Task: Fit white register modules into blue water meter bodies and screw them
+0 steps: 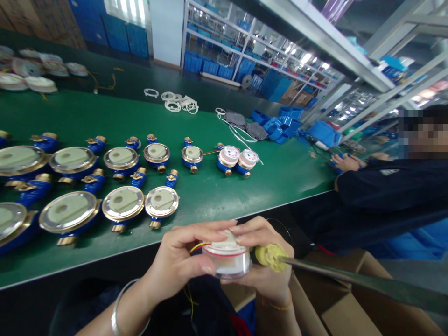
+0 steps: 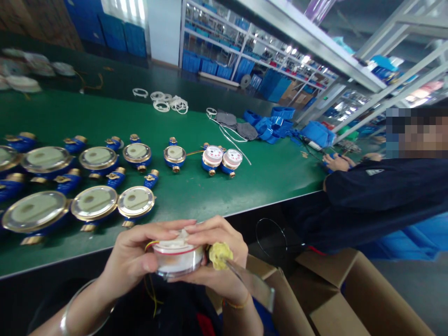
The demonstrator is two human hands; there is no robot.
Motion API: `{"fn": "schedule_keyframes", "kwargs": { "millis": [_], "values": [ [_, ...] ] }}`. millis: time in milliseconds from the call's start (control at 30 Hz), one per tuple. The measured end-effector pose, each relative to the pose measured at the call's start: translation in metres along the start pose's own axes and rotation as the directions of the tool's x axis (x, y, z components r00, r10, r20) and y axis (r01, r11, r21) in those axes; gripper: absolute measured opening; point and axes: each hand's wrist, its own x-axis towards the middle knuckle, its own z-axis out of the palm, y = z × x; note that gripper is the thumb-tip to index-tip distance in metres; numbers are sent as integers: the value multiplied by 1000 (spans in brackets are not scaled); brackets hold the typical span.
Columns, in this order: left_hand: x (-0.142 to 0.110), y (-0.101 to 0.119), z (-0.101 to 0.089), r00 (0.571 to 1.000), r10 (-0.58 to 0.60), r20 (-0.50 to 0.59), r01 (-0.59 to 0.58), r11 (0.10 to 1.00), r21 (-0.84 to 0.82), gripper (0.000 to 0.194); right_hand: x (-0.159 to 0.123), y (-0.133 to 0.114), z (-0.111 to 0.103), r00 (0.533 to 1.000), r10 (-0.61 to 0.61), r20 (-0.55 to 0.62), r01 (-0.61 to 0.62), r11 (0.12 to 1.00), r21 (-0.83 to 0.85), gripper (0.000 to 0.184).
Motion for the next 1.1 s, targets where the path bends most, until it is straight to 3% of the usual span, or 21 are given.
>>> {"fn": "schedule_keyframes", "kwargs": {
  "millis": [600, 1100],
  "values": [
    [-7, 0, -5, 994, -102, 44, 108, 980, -167, 26, 5, -13, 5, 999, 24, 41, -22, 999, -49, 52],
    [-8, -4, -13, 986, -154, 67, 164, 967, -193, 29, 8, -21, 4, 985, 91, 148, -84, 995, -52, 52]
  ]
}}
